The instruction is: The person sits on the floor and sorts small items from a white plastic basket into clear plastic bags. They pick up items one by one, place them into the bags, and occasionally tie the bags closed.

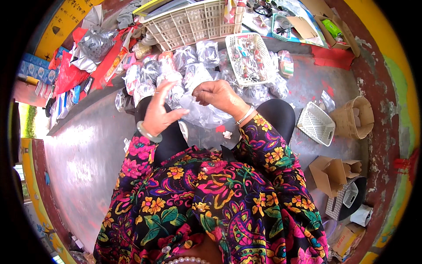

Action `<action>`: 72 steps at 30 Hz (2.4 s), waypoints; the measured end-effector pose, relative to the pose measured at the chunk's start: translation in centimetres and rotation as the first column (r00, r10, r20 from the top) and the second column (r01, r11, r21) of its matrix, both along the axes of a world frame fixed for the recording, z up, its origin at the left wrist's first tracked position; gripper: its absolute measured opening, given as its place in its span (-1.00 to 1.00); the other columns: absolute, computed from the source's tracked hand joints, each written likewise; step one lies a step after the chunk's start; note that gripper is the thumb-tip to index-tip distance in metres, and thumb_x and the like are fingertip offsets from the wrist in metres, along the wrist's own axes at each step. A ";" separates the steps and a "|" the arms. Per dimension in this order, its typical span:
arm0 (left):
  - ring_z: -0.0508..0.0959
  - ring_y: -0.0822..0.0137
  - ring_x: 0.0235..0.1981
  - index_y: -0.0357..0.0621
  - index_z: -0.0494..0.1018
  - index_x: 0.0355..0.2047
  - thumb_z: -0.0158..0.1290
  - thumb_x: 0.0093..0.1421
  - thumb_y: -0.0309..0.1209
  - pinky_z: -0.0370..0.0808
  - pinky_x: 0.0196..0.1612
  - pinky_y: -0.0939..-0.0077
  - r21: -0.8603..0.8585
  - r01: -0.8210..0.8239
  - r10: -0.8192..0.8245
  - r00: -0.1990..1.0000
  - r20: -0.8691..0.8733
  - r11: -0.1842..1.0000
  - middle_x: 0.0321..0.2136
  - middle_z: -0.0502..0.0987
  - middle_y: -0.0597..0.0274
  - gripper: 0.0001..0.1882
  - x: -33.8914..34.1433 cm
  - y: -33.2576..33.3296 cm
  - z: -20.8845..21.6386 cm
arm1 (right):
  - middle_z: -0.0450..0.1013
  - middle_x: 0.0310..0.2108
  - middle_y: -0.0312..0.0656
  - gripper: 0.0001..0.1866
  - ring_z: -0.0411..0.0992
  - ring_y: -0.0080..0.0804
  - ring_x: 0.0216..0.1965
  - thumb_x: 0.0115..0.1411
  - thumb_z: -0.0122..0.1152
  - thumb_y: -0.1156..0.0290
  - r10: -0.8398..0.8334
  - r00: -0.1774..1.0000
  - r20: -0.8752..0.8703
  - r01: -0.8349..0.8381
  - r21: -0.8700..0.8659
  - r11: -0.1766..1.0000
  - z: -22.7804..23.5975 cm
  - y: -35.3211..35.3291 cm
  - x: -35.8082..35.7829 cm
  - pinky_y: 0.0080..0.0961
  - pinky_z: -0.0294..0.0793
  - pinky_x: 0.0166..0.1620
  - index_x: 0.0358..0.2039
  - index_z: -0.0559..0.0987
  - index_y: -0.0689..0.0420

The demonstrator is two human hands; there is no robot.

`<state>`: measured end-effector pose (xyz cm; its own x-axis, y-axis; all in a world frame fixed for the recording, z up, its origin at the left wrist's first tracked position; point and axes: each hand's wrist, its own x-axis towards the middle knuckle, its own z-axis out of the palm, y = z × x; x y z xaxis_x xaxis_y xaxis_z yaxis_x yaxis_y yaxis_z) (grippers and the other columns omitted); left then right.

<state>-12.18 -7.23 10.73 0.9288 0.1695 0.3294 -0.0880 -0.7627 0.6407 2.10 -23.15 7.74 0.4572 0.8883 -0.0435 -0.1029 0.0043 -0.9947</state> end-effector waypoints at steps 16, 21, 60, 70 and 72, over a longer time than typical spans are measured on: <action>0.39 0.58 -0.61 -0.30 0.47 -0.43 0.01 0.05 -0.47 0.30 -0.51 0.69 -0.477 -0.087 -0.079 0.945 -0.316 0.875 -0.63 0.45 0.31 -0.87 0.1 -0.2 -2.9 | 0.48 -0.43 -0.24 -0.80 0.41 -0.55 -0.39 0.08 0.07 0.36 -0.203 0.959 -0.198 0.226 0.100 0.969 -0.4 -1.2 1.7 -0.67 0.36 -0.36 -0.36 0.54 0.22; 0.41 0.61 -0.50 -0.36 0.45 -0.37 -0.04 0.09 -0.52 0.31 -0.44 0.77 -0.797 -0.180 0.017 0.978 -0.208 0.577 -0.52 0.49 0.31 -0.85 -1.5 2.5 -4.2 | 0.48 -0.47 -0.21 -0.83 0.44 -0.50 -0.45 0.08 0.06 0.38 -0.383 0.795 -0.470 0.496 0.142 0.856 -0.2 -2.4 3.7 -0.65 0.36 -0.41 -0.39 0.53 0.20; 0.18 0.31 0.09 -0.21 0.03 0.10 0.23 -0.16 -0.31 0.13 0.06 0.32 -0.555 -0.043 -0.080 0.978 -0.195 0.831 0.04 0.19 0.08 -0.15 -1.3 1.5 0.8 | 0.40 -0.34 -0.30 -0.76 0.33 -0.56 -0.29 0.16 -0.06 0.33 -0.065 0.934 -0.351 0.158 0.243 0.957 -0.6 -1.1 0.7 -0.60 0.28 -0.15 -0.29 0.46 0.23; 0.45 0.48 -0.36 -0.26 0.21 -0.01 0.00 0.02 -0.50 0.38 -0.34 0.66 -0.630 0.020 -0.178 0.966 -0.189 0.776 -0.34 0.46 0.15 -0.52 2.5 -1.9 -0.5 | 0.38 -0.34 -0.36 -0.81 0.28 -0.64 -0.28 0.14 -0.03 0.40 -0.089 0.993 -0.076 0.105 0.233 0.967 1.3 -0.9 0.5 -0.68 0.25 -0.18 -0.30 0.46 0.21; 0.41 0.59 -0.64 -0.28 0.39 -0.20 -0.13 0.09 -0.50 0.34 -0.59 0.72 -0.634 -0.089 -0.054 0.978 -0.202 0.768 -0.58 0.48 0.28 -0.75 2.7 -1.8 -0.7 | 0.40 -0.36 -0.34 -0.80 0.30 -0.66 -0.31 0.09 0.02 0.50 -0.304 0.953 -0.018 0.301 0.201 0.932 1.2 -0.8 1.0 -0.70 0.29 -0.21 -0.25 0.44 0.22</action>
<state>-9.45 -9.02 10.03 0.9557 0.2901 -0.0497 0.1032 -0.1723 0.9796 3.14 -23.97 8.90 0.7049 0.6977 0.1282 -0.0525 0.2316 -0.9714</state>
